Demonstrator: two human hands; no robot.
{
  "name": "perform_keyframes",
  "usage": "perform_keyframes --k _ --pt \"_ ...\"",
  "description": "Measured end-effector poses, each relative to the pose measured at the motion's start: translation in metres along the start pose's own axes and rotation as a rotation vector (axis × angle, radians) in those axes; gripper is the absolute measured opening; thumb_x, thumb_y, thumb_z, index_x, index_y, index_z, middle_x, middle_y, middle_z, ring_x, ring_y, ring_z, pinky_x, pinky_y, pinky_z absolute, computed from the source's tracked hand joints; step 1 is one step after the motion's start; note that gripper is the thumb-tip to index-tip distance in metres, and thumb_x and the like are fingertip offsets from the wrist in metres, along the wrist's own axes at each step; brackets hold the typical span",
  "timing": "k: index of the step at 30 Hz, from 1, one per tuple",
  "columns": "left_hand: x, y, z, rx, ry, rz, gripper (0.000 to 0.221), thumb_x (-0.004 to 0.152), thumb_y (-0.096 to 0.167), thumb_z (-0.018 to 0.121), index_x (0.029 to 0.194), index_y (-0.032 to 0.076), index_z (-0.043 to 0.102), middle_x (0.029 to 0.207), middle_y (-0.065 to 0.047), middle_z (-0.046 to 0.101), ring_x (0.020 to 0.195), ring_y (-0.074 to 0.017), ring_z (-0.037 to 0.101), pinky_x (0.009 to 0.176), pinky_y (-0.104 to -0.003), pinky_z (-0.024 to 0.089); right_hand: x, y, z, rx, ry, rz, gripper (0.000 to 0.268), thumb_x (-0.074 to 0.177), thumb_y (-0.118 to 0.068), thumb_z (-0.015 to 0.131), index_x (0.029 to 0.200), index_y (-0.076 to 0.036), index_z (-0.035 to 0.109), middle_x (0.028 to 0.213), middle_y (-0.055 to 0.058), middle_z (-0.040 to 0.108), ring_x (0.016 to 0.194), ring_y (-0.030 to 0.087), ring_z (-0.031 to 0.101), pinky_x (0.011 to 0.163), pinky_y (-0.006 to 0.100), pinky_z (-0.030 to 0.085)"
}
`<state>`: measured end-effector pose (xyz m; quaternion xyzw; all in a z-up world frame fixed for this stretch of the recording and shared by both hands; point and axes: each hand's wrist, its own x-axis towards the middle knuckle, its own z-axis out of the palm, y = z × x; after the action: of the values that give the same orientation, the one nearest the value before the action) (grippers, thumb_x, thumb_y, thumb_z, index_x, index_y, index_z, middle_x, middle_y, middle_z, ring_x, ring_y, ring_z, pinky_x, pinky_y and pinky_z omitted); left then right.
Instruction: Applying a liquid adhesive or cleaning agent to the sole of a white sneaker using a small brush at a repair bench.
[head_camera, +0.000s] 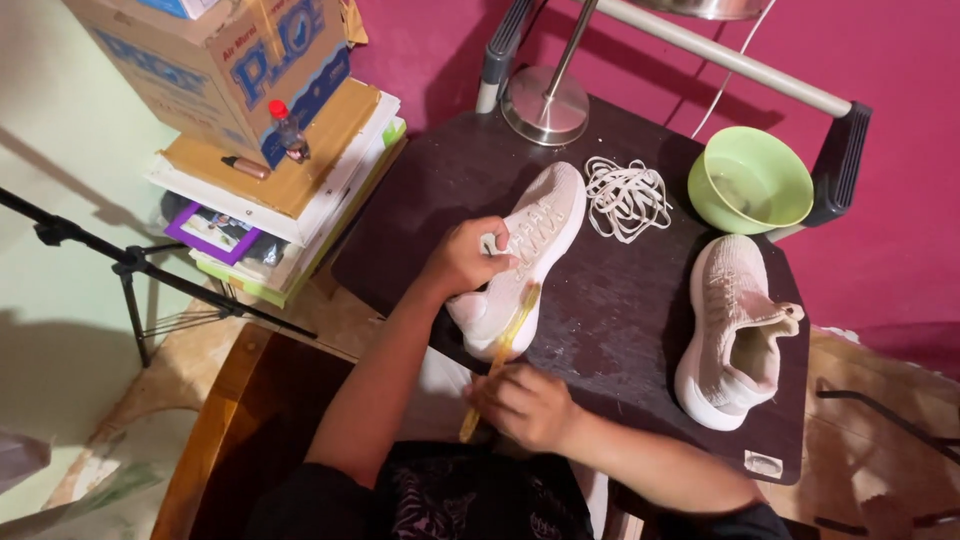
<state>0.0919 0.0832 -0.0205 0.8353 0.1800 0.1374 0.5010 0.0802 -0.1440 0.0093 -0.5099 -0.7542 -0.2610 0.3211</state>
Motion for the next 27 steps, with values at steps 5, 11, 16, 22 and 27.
perform_keyframes --k 5,11,16,22,27 --pt "0.002 -0.004 0.002 0.005 -0.001 -0.016 0.028 0.072 0.026 0.081 0.077 0.023 0.054 0.072 0.007 0.056 0.065 -0.0137 0.046 0.064 -0.032 0.042 -0.166 -0.036 0.077 0.068 -0.538 -0.273 0.034 0.105 -0.008 0.058 0.138 -0.001 0.057 0.128 0.007 0.064 0.117 0.012 0.063 0.110 0.027 0.051" --pt "0.000 0.006 -0.002 0.006 -0.012 -0.043 0.028 0.073 0.026 0.081 0.077 0.023 0.053 0.070 0.007 0.053 0.060 -0.0136 0.041 0.062 -0.032 0.040 -0.078 -0.044 0.033 0.099 -0.228 -0.132 0.005 0.102 -0.014 0.071 0.100 -0.010 0.072 0.086 0.000 0.065 0.072 0.014 0.066 0.057 0.029 0.054" --pt "0.002 -0.015 0.009 0.011 0.016 -0.004 0.025 0.074 0.032 0.083 0.089 0.024 0.065 0.070 -0.010 0.067 0.073 -0.0272 0.070 0.072 -0.037 0.053 -0.061 -0.048 0.025 -0.118 -0.181 -0.086 0.008 0.095 -0.018 0.075 0.092 -0.017 0.068 0.083 -0.006 0.056 0.072 0.010 0.060 0.056 0.025 0.050" --pt "0.004 -0.010 0.004 0.018 -0.015 -0.020 0.026 0.074 0.034 0.083 0.090 0.023 0.065 0.079 -0.012 0.072 0.079 -0.0309 0.072 0.074 -0.039 0.054 -0.083 0.051 0.043 -0.146 -0.163 0.082 0.009 0.088 -0.019 0.073 0.082 -0.018 0.068 0.078 -0.005 0.056 0.070 0.015 0.057 0.053 0.029 0.046" --pt "0.003 -0.011 0.006 0.016 0.007 0.018 0.026 0.074 0.032 0.083 0.090 0.022 0.064 0.082 -0.013 0.072 0.088 -0.0330 0.072 0.081 -0.042 0.055 -0.049 0.003 0.013 0.029 -0.044 -0.007 0.007 0.090 -0.015 0.080 0.095 -0.019 0.076 0.090 -0.003 0.072 0.083 0.017 0.071 0.076 0.029 0.060"
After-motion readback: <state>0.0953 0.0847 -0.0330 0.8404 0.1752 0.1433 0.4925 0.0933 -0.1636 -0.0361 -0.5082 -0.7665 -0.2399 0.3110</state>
